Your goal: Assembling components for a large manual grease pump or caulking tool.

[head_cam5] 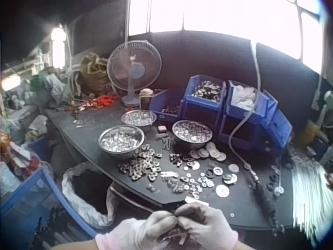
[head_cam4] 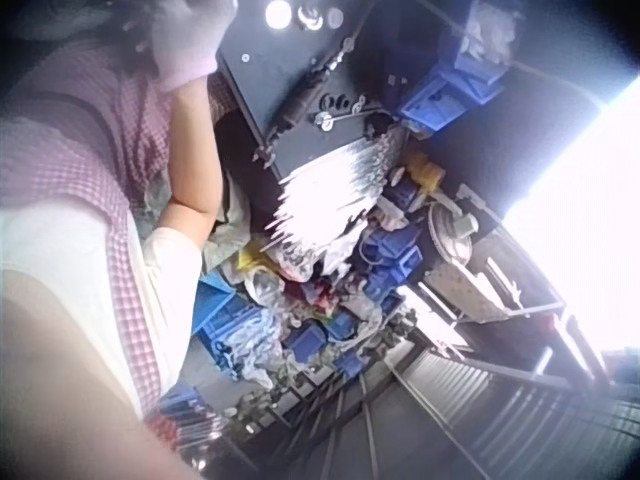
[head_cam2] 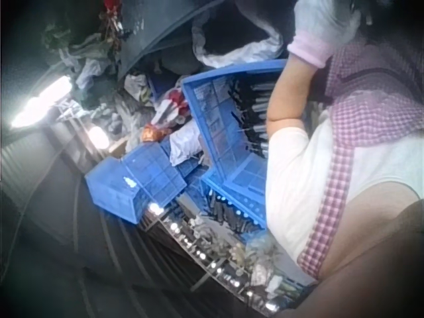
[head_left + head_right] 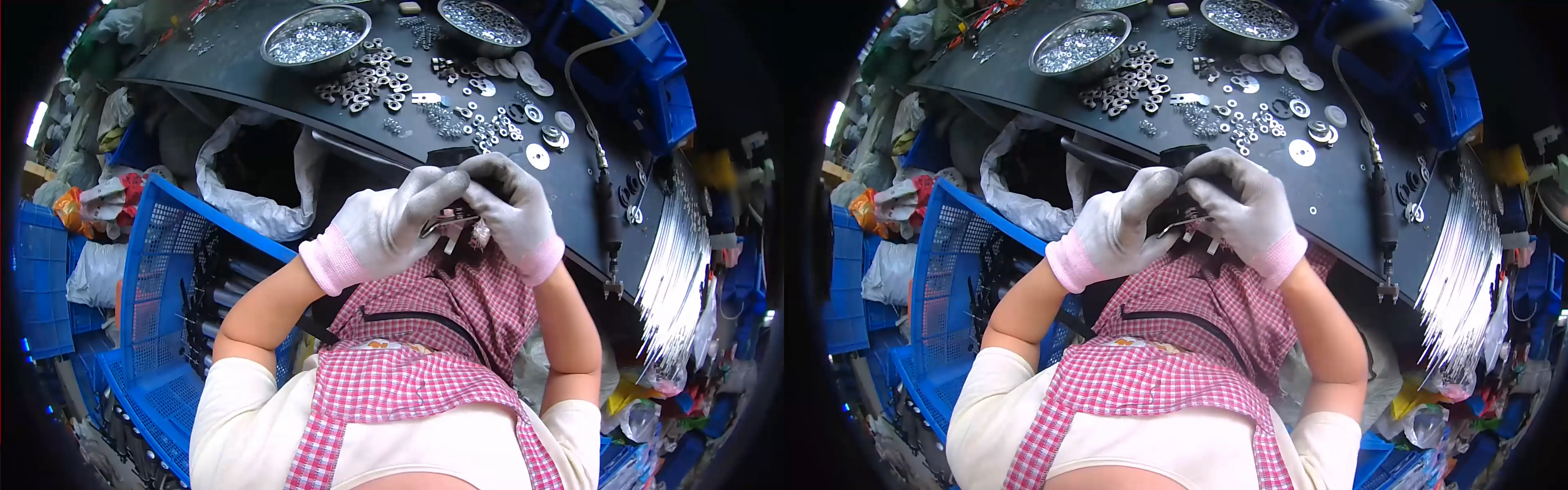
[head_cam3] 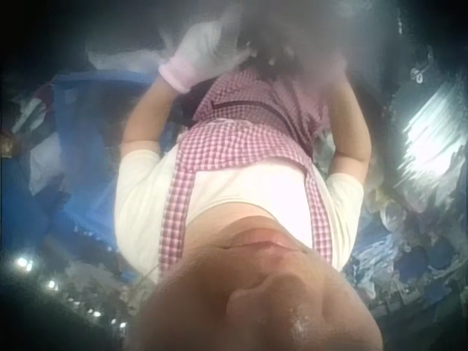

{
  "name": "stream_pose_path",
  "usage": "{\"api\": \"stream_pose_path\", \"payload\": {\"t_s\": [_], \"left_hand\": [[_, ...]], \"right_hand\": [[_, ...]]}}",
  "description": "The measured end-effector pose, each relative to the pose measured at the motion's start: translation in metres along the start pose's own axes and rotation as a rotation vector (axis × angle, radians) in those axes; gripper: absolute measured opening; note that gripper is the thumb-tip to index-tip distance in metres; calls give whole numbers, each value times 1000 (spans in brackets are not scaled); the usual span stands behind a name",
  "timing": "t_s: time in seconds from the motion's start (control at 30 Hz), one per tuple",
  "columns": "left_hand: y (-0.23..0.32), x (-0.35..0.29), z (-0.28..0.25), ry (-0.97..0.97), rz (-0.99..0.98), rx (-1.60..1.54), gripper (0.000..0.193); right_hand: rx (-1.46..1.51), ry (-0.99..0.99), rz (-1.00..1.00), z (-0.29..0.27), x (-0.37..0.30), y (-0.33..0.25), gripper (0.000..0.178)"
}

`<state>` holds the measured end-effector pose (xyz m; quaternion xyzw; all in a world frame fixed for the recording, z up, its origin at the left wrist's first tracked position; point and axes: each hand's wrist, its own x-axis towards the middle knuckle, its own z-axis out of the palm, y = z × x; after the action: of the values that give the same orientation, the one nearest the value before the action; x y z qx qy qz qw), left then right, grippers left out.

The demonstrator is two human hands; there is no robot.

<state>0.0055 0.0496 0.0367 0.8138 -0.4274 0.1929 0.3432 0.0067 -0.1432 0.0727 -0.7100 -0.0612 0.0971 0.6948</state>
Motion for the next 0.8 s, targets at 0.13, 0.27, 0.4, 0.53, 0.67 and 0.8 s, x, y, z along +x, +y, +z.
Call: {"api": "stream_pose_path", "payload": {"t_s": [0.13, 0.27, 0.4, 0.53, 0.67, 0.8], "left_hand": [[3, 6, 8, -3, -3, -12, 80], [9, 9, 13, -26, 16, -4, 79], [13, 12, 20, -36, 33, 13, 101], [14, 14, 34, 97, 31, -11, 81], [16, 18, 38, 115, 25, -28, 82], [18, 15, 47, 141, 26, -45, 80]], "right_hand": [[115, 238, -166, 11, -12, 16, 37], [401, 353, -129, 15, -21, 24, 59], [495, 407, -146, 21, -21, 27, 65], [523, 471, -292, 28, -23, 31, 63], [504, 480, -374, 26, -26, 31, 64], [362, 537, -393, 23, -31, 28, 72]]}}
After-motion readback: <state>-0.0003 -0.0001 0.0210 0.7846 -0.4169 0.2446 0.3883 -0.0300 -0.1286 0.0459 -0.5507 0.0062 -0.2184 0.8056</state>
